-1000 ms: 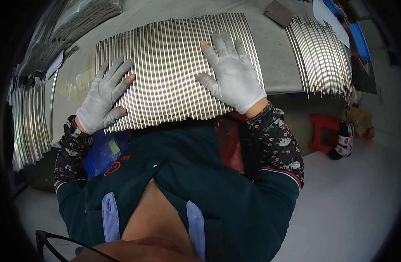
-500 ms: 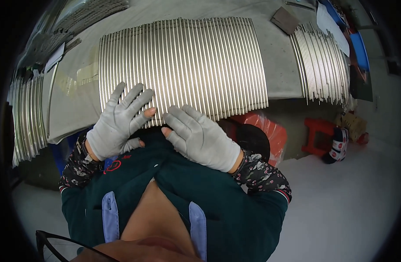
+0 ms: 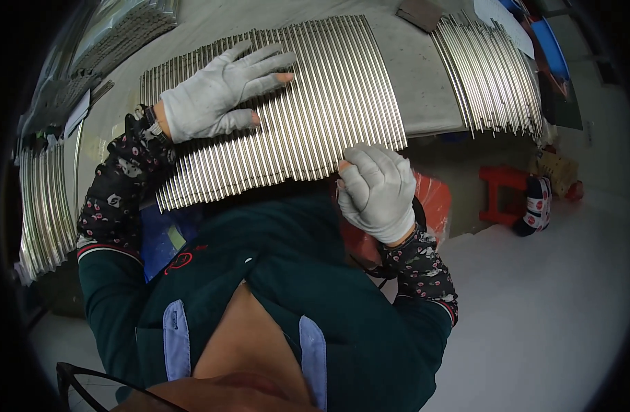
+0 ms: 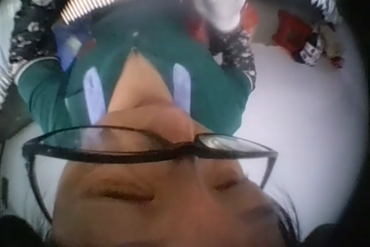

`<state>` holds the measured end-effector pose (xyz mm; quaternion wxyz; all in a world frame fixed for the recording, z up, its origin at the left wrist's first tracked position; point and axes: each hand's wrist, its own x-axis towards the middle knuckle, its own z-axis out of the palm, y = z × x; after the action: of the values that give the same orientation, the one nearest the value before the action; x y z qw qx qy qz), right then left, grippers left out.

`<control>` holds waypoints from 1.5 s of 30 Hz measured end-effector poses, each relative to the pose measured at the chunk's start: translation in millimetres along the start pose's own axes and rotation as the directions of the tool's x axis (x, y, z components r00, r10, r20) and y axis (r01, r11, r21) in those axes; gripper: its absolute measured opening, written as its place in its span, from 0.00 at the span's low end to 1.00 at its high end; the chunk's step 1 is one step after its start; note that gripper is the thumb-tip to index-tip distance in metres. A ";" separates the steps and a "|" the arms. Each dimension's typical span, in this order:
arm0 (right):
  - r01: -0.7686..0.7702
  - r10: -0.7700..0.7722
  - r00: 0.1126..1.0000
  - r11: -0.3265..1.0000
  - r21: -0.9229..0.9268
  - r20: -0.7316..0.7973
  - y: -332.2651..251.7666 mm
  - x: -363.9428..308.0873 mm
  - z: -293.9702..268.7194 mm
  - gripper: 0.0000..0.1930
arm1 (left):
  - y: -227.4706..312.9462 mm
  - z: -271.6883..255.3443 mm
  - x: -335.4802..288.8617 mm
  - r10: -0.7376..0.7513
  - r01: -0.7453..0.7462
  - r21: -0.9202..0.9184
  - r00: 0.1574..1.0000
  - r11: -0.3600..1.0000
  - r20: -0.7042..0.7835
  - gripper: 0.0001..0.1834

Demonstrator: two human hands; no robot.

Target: The person sands thin metal rods with a sanding block, then organizes them into packaging sleeves on a work table.

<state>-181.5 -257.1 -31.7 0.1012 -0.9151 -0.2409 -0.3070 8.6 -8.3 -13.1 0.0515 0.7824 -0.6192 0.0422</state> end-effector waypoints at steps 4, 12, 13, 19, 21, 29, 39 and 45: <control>-0.021 0.018 0.999 0.991 -0.130 -0.028 19.5 6.2 -5.4 0.09 | 2.3 11.5 14.0 0.026 -0.030 0.079 0.998 0.996 0.059 0.40; -0.395 0.358 0.909 0.903 -0.170 -0.211 146.8 84.9 21.5 0.22 | -1.4 10.0 16.0 0.078 -0.078 -0.002 0.997 0.997 0.009 0.39; -0.510 0.481 0.860 0.815 -0.273 -0.171 157.6 100.0 28.1 0.28 | 0.3 8.7 14.6 0.075 -0.075 -0.008 0.997 0.997 0.012 0.39; -0.703 0.833 0.552 0.437 -0.561 -0.043 186.3 161.0 54.4 0.46 | 7.6 7.4 9.1 0.058 -0.058 -0.005 0.998 0.998 0.021 0.42; -0.686 0.902 0.431 0.351 -0.638 0.033 186.7 169.3 61.8 0.42 | 6.6 5.8 9.4 0.055 -0.055 -0.007 0.998 0.998 0.025 0.42; -0.460 0.452 0.888 0.867 -0.194 -0.084 159.9 116.9 20.2 0.27 | 3.3 10.4 12.4 0.032 -0.032 -0.016 0.999 0.999 -0.002 0.40; -0.499 0.529 0.846 0.831 -0.247 0.072 24.6 10.6 3.2 0.32 | -5.4 15.3 21.4 0.046 -0.043 0.038 0.997 0.998 -0.065 0.38; -0.502 0.528 0.847 0.832 -0.238 0.060 -9.1 7.7 -10.7 0.31 | -3.9 24.4 20.3 -0.013 0.016 0.124 1.000 0.992 -0.025 0.37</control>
<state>-186.2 -249.8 -18.2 0.0666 -0.9687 0.0434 -0.2352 17.1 -30.2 -34.7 0.0103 0.7880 -0.6090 0.0898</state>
